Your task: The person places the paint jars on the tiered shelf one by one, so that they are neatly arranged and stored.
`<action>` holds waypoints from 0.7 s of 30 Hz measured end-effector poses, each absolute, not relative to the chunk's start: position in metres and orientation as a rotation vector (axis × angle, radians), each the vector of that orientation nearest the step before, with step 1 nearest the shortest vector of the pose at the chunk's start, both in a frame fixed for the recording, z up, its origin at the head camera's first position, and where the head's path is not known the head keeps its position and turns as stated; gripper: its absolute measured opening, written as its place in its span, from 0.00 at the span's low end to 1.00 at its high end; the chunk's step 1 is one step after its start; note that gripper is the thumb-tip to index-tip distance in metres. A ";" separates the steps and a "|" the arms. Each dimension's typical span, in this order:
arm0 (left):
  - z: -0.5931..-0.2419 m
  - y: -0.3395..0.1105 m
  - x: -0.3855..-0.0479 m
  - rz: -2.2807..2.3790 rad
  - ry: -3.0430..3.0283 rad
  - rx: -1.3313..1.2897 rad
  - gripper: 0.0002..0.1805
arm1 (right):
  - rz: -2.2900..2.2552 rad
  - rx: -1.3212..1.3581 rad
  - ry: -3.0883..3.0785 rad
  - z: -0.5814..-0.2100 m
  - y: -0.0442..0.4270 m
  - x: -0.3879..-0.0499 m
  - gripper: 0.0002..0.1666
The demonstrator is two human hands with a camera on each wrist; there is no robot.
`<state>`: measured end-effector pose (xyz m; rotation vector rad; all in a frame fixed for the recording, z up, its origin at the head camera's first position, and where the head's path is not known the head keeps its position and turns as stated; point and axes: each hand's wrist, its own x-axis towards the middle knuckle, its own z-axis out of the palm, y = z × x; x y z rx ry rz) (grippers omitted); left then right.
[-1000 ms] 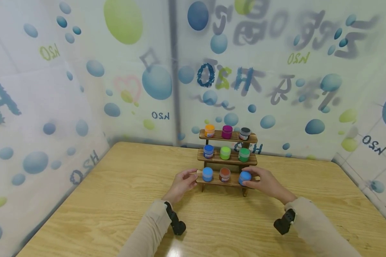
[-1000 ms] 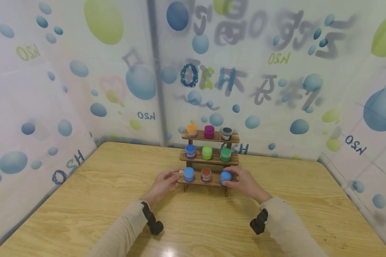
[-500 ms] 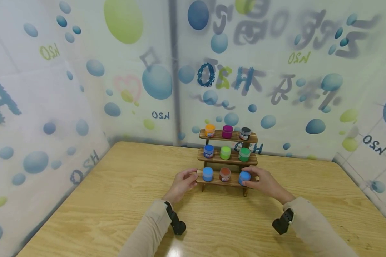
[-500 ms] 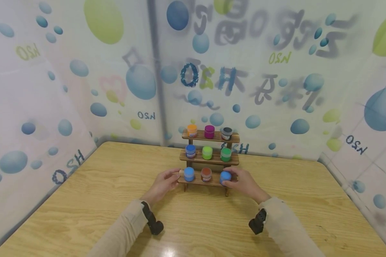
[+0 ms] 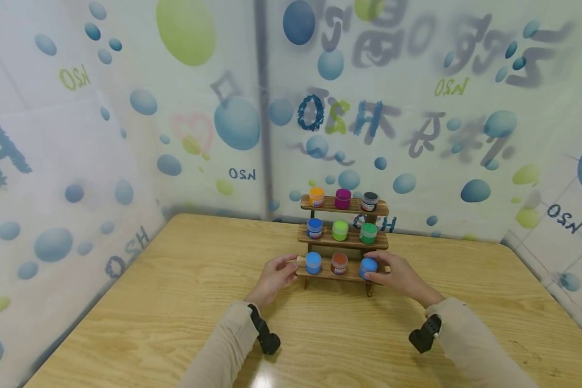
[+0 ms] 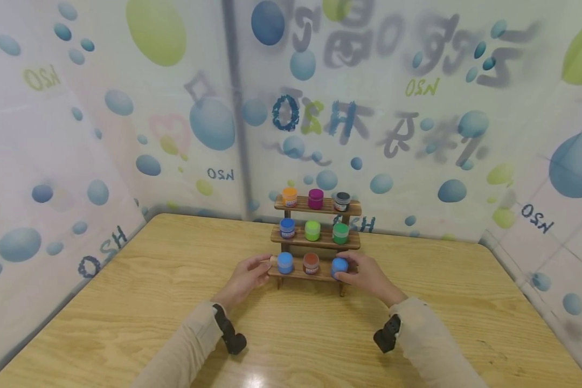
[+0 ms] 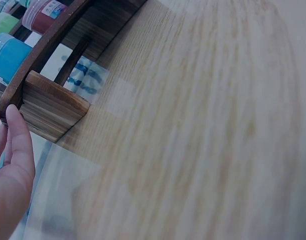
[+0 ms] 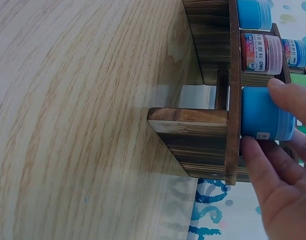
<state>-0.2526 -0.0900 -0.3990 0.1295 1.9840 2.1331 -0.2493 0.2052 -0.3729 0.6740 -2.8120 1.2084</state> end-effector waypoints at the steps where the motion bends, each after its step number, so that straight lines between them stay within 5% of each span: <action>1: -0.399 -0.090 -0.253 2.135 1.980 0.127 0.20 | 1.207 0.674 -2.814 -0.373 0.205 -0.249 0.27; 21: -0.423 -0.086 -0.270 2.143 1.993 0.121 0.21 | 1.181 0.668 -2.821 -0.364 0.219 -0.241 0.30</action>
